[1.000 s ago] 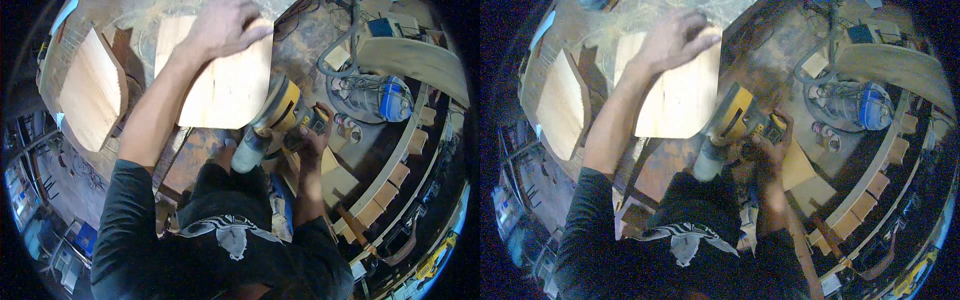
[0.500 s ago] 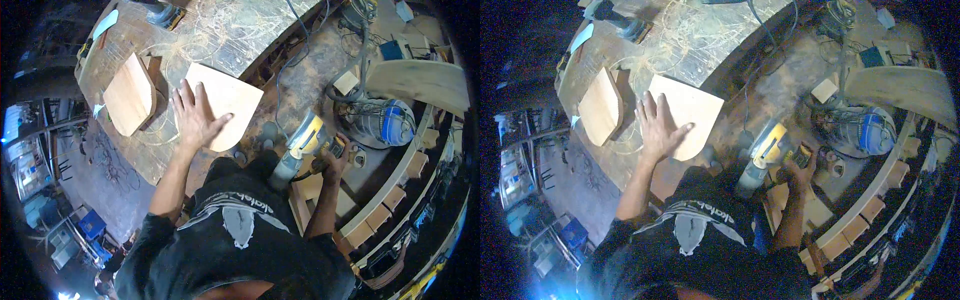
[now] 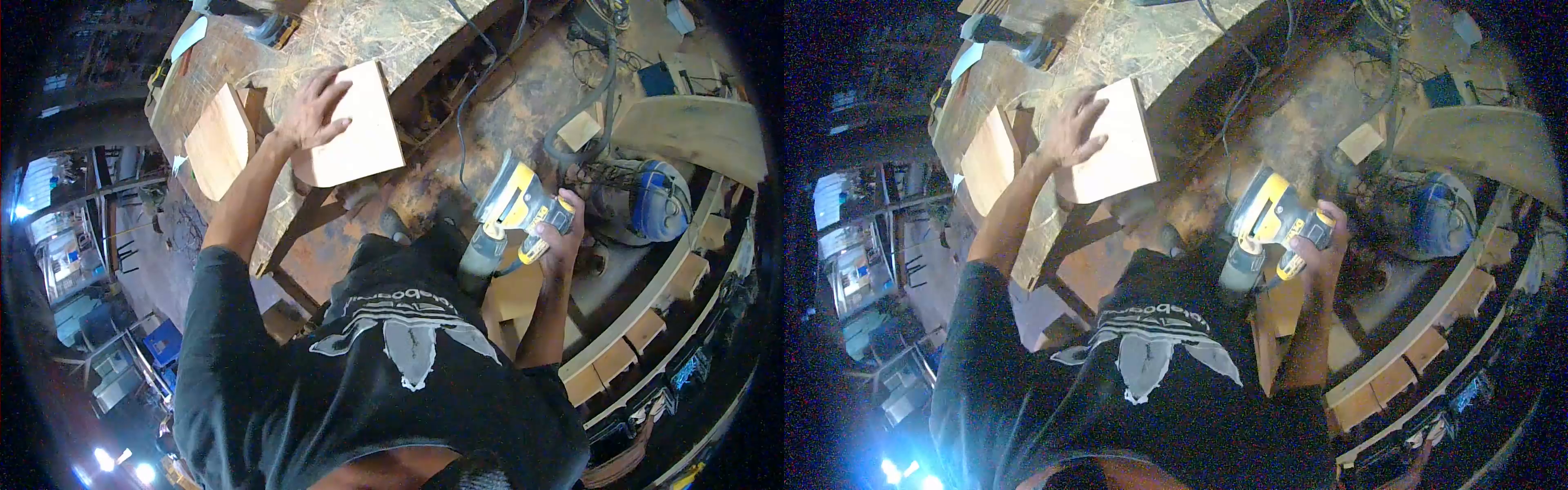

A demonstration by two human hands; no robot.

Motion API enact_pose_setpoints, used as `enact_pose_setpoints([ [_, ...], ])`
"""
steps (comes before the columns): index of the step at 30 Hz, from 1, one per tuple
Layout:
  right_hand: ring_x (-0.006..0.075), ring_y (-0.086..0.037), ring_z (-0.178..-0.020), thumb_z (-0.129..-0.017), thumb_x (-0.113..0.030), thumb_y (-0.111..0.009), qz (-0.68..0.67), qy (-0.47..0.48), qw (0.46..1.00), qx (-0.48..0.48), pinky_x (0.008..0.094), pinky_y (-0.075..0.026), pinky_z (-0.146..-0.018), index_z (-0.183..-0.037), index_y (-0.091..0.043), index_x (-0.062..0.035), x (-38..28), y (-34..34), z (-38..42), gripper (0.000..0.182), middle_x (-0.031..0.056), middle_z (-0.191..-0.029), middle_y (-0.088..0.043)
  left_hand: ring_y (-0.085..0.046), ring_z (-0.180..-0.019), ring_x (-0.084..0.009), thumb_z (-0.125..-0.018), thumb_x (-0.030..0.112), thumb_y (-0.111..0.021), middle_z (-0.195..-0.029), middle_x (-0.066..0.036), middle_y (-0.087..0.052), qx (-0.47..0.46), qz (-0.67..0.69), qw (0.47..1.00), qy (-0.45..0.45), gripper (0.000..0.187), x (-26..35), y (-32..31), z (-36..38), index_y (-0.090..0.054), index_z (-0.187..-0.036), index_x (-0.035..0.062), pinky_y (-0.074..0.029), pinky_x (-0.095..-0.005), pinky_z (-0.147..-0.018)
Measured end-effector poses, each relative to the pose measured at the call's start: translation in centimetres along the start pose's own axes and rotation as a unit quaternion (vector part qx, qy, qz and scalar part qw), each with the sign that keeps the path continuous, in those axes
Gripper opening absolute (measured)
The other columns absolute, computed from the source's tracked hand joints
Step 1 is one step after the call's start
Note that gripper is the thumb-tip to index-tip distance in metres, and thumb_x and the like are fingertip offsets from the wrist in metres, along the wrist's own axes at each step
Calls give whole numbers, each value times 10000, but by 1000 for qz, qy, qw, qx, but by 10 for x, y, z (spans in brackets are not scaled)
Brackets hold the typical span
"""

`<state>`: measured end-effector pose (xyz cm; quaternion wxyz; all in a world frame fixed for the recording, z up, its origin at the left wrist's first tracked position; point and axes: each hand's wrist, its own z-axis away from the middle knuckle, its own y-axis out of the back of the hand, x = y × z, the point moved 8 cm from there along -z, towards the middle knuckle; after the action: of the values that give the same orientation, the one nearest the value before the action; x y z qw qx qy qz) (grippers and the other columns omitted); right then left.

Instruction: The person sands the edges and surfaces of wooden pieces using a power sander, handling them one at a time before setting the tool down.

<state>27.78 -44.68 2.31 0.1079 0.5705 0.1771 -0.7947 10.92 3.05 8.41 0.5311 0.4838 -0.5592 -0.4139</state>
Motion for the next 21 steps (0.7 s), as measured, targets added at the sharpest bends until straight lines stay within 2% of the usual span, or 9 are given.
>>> enact_pose_setpoints([
  [1,222,-592,-1052,-620,-117,-776,-3,-3,1000,-2,370,-513,-967,-1348,-559,-98,7,4,1,760,68,-1172,-548,-401,-1422,-467,-911,530,-619,-1543,-258,-422,-3,-2,1000,2,721,4,-6,-1,-511,-1466,81,-356,-551,-1167],
  [3,229,-574,-1076,-620,-89,-760,48,42,998,-7,376,-491,-1004,-1355,-554,-92,11,9,1,763,74,-1191,-528,-423,-1406,-442,-933,553,-599,-1524,-236,-451,46,-45,988,143,718,-11,-8,-1,-511,-1475,90,-361,-532,-1162],
  [5,229,-566,-1085,-614,-73,-753,63,51,997,-12,378,-479,-1020,-1355,-553,-85,12,9,3,769,82,-1197,-527,-450,-1373,-421,-949,558,-586,-1494,-222,-482,60,-38,986,153,711,-10,-7,0,-513,-1480,91,-342,-531,-1166],
  [11,220,-597,-1032,-648,2,-694,-28,37,999,29,353,-534,-931,-1374,-509,-63,8,-5,23,752,94,-1143,-540,-491,-1257,-429,-969,549,-573,-1395,-238,-541,107,-49,967,228,672,-1,-5,30,-545,-1457,87,-378,-537,-1108],
  [13,233,-618,-1008,-658,21,-675,-105,25,993,44,367,-570,-887,-1366,-505,-57,15,-13,30,733,100,-1131,-542,-476,-1268,-462,-980,505,-568,-1359,-307,-537,76,-79,939,325,627,5,-2,39,-563,-1437,76,-375,-551,-1103],
  [15,247,-638,-984,-668,40,-657,-180,18,982,56,381,-606,-844,-1359,-502,-52,28,-26,36,714,106,-1120,-544,-494,-1229,-484,-987,475,-557,-1292,-350,-548,83,-106,948,290,584,6,-9,40,-590,-1394,56,-384,-567,-1078],
  [17,320,-698,-904,-790,6,-595,-221,48,974,21,470,-654,-657,-1412,-431,-72,42,-50,48,648,192,-1130,-601,-519,-1187,-485,-985,458,-564,-1241,-343,-561,114,-104,935,319,569,14,6,50,-606,-1344,19,-398,-571,-1048],
  [19,325,-696,-893,-795,2,-600,-260,34,965,29,474,-651,-657,-1397,-445,-84,61,-90,62,628,185,-1125,-600,-490,-1229,-496,-999,417,-557,-1221,-345,-552,104,-78,940,316,553,4,1,58,-562,-1356,-5,-379,-596,-1064],
  [21,282,-685,-789,-767,74,-623,-314,-8,949,23,422,-656,-658,-1381,-448,-83,73,-132,76,657,129,-1073,-570,-531,-1148,-493,-984,379,-572,-1207,-346,-555,149,-82,941,294,516,1,1,66,-614,-1269,-49,-419,-571,-1006],
])
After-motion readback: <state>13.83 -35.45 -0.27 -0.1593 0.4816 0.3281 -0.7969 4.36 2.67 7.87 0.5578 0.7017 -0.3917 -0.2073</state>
